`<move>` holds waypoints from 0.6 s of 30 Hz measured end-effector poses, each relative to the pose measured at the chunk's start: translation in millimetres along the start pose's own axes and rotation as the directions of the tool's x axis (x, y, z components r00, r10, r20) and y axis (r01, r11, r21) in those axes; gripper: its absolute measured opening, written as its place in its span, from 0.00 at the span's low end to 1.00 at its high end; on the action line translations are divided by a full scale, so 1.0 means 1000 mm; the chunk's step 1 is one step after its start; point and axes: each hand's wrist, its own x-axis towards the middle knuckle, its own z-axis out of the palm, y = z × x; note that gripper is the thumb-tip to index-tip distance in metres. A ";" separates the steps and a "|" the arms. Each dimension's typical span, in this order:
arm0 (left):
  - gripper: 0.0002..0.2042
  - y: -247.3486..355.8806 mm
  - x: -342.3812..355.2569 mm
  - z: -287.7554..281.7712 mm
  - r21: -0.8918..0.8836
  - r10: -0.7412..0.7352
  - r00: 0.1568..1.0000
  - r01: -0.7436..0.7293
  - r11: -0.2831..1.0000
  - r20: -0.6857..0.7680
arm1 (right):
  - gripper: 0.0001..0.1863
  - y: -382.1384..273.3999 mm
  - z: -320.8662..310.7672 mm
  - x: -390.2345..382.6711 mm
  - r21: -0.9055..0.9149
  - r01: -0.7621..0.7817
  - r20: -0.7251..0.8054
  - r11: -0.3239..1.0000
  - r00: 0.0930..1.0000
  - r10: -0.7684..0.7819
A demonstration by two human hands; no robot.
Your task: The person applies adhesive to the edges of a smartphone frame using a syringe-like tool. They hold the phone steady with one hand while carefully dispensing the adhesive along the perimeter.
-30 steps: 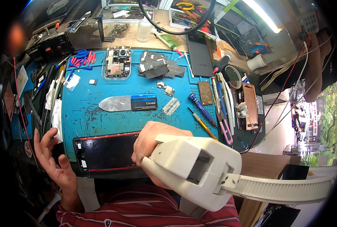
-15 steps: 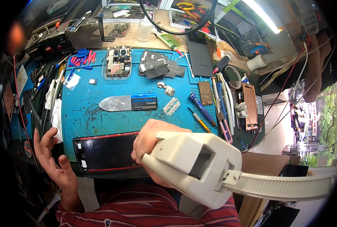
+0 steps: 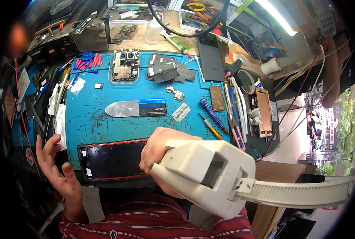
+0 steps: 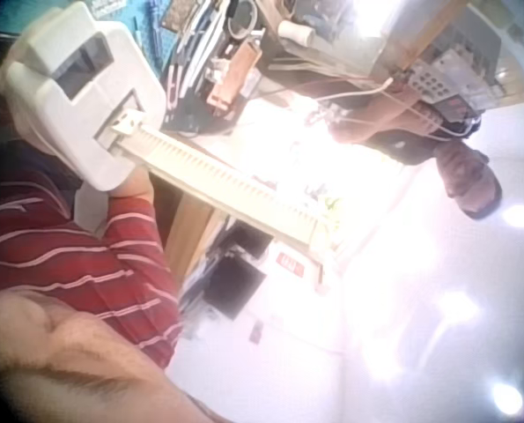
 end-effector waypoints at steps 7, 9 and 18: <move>0.45 -0.001 -0.001 0.000 -0.015 -0.020 1.000 0.020 1.000 -0.004 | 0.14 -0.003 0.012 0.001 -0.044 0.053 -0.113 0.998 0.992 -0.058; 0.45 -0.002 -0.001 0.001 -0.016 -0.018 1.000 0.017 1.000 -0.004 | 0.14 -0.001 0.013 0.002 -0.053 0.072 -0.118 0.996 0.990 -0.078; 0.44 -0.001 0.000 0.001 -0.008 -0.002 1.000 0.002 1.000 -0.001 | 0.13 0.003 0.012 0.003 -0.093 0.094 -0.099 0.991 0.990 -0.103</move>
